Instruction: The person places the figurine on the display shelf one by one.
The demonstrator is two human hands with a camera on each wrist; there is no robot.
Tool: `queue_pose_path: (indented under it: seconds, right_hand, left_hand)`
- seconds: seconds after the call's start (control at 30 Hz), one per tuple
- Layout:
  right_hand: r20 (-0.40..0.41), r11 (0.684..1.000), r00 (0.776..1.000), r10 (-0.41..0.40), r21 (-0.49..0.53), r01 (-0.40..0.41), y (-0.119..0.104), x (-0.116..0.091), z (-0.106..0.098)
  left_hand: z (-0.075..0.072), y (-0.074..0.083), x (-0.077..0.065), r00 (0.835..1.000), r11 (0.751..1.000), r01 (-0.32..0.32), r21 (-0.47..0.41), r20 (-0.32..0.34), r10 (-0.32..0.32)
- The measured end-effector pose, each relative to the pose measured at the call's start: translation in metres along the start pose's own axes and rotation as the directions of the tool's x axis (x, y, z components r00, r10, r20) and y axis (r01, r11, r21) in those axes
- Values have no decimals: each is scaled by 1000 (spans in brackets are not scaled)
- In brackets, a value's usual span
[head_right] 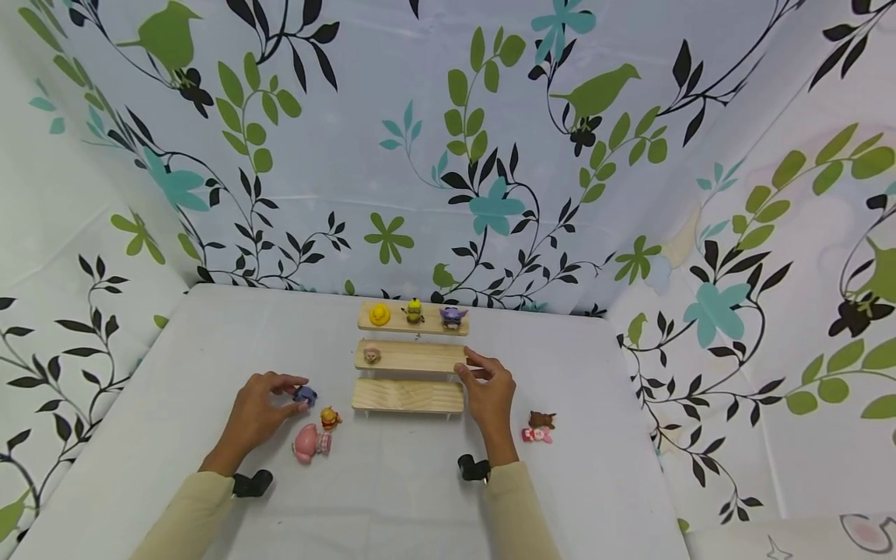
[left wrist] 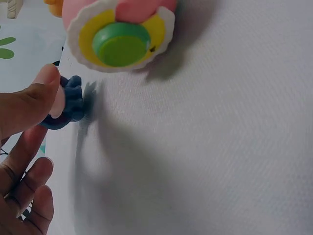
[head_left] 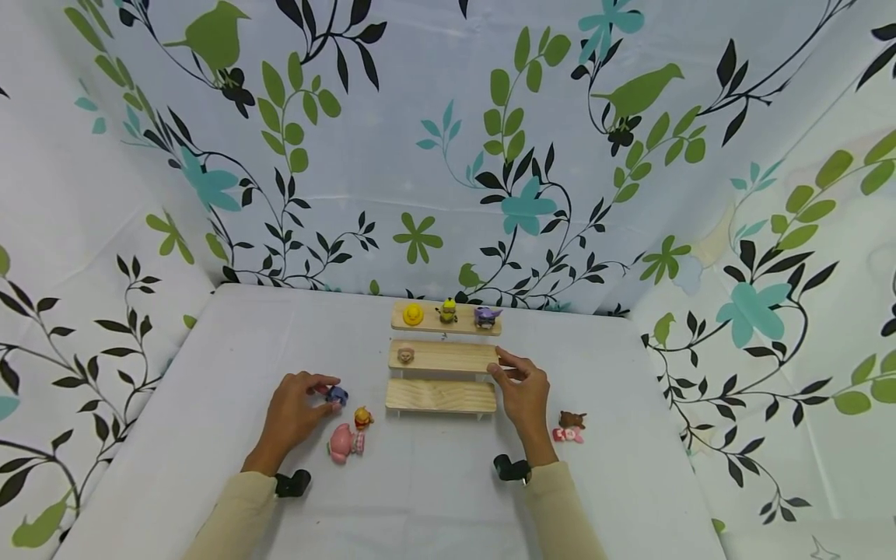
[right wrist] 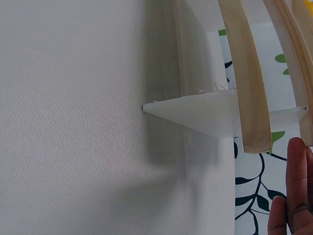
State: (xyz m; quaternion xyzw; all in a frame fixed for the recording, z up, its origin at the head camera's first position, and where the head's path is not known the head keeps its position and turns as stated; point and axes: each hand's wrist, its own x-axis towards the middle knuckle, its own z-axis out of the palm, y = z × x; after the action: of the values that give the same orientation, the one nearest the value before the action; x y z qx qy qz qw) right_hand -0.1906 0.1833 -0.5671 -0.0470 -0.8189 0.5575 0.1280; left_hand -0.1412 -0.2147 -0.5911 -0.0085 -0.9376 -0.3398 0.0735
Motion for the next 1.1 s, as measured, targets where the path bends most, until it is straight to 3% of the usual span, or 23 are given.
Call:
queue_pose_path:
  seconds: [0.47, 0.77, 1.1]
  right_hand:
    - [4, 1000, 1000, -2, -4, 2, 0, 1, -1]
    - [8, 1000, 1000, -7, 4, 7, 0, 0, 0]
    - [3, 1000, 1000, 3, -17, -3, 0, -1, -1]
  left_hand:
    - [-6, -1, 0, 995, 1000, -13, -2, 99, 13]
    - [-6, 1, 0, 998, 1000, -12, 10, 63, 11]
    - [-21, 19, 4, 1000, 1000, 8, 4, 16, -8]
